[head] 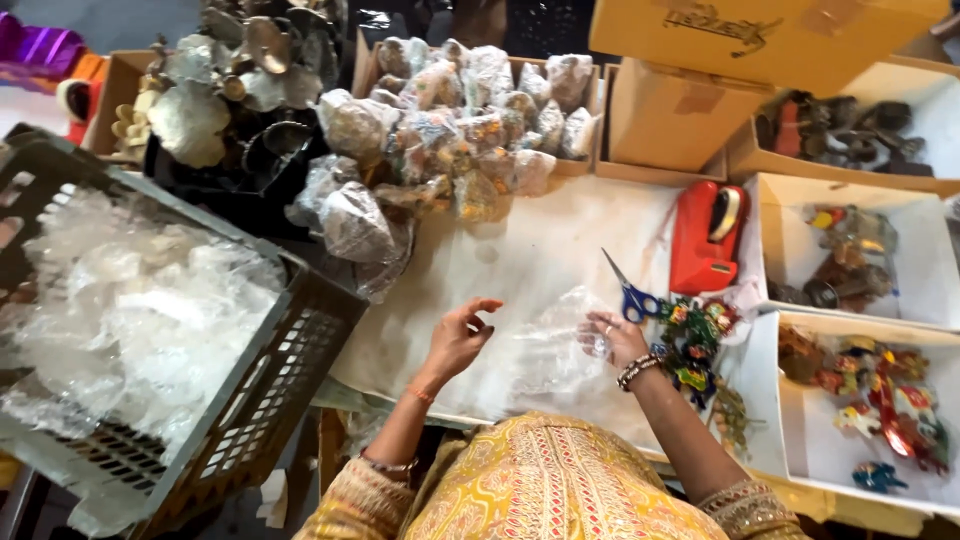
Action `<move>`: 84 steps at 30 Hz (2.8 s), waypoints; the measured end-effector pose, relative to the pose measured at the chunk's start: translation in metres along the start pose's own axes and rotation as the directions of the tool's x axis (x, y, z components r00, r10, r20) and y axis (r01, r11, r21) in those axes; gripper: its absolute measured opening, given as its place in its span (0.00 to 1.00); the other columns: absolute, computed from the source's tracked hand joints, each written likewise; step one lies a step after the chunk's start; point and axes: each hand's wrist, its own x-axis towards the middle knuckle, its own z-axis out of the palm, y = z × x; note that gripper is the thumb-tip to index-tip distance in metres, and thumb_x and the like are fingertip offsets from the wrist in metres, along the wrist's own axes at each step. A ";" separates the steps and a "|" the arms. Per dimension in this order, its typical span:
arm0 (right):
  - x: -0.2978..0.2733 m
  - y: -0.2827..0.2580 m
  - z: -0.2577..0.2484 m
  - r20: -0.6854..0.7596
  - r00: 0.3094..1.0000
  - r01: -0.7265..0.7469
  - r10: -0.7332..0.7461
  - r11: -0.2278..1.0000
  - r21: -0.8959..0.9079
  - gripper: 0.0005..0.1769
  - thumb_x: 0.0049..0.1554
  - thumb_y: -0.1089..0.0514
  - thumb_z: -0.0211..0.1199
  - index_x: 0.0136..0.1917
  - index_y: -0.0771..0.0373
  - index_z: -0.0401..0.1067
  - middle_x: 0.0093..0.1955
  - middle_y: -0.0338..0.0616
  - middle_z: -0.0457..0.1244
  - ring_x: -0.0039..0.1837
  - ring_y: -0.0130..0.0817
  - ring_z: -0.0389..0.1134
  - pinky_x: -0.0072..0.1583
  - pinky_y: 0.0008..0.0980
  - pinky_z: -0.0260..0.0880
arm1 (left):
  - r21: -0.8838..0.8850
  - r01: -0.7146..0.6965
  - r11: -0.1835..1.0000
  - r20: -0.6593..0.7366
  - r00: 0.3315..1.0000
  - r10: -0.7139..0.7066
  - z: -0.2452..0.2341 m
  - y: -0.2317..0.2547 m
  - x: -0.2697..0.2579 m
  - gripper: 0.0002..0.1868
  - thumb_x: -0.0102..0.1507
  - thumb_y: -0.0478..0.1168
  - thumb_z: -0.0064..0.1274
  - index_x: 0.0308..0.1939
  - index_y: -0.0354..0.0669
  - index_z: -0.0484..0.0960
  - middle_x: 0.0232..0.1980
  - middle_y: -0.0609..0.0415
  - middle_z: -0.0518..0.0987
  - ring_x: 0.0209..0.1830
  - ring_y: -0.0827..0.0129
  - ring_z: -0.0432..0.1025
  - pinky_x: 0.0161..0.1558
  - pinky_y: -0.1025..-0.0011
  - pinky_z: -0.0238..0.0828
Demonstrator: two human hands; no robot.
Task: Packaging small decorative figurines and ornaments into bubble wrap and plastic bags at a sorting station.
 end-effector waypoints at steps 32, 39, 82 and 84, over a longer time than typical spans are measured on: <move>0.042 0.068 -0.047 -0.114 0.993 0.011 -0.007 0.999 0.034 0.13 0.63 0.62 0.57 0.59 0.69 0.72 0.48 0.56 0.70 0.45 0.45 0.73 0.48 0.43 0.78 | 0.867 0.394 0.305 -0.159 0.799 -0.580 -0.357 0.028 -0.082 0.28 0.59 0.68 0.55 0.57 0.65 0.87 0.64 0.58 0.83 0.59 0.62 0.78 0.61 0.65 0.74; 0.046 0.066 -0.047 -0.110 0.994 -0.006 0.013 0.998 0.056 0.13 0.63 0.61 0.56 0.59 0.68 0.71 0.47 0.55 0.71 0.45 0.47 0.73 0.47 0.43 0.78 | 0.853 0.433 0.291 -0.481 0.868 0.119 -0.302 0.161 -0.134 0.22 0.65 0.54 0.58 0.62 0.59 0.83 0.54 0.60 0.85 0.31 0.67 0.79 0.22 0.72 0.66; -0.115 -0.053 0.031 -0.036 0.675 0.375 -0.737 0.385 -0.843 0.40 0.50 0.61 0.71 0.73 0.63 0.61 0.66 0.51 0.64 0.66 0.46 0.67 0.62 0.40 0.68 | -0.315 0.446 0.838 0.183 0.895 -0.408 0.141 -0.100 -0.006 0.06 0.64 0.35 0.56 0.43 0.37 0.81 0.32 0.58 0.82 0.28 0.76 0.76 0.32 0.76 0.74; -0.128 -0.059 0.053 0.221 0.473 0.454 -0.853 0.020 -0.891 0.33 0.50 0.59 0.72 0.67 0.61 0.66 0.68 0.53 0.63 0.72 0.51 0.62 0.71 0.47 0.62 | -0.342 0.388 0.856 0.118 0.921 -0.371 0.134 -0.094 -0.001 0.04 0.64 0.35 0.53 0.42 0.39 0.80 0.32 0.58 0.81 0.26 0.76 0.77 0.30 0.76 0.73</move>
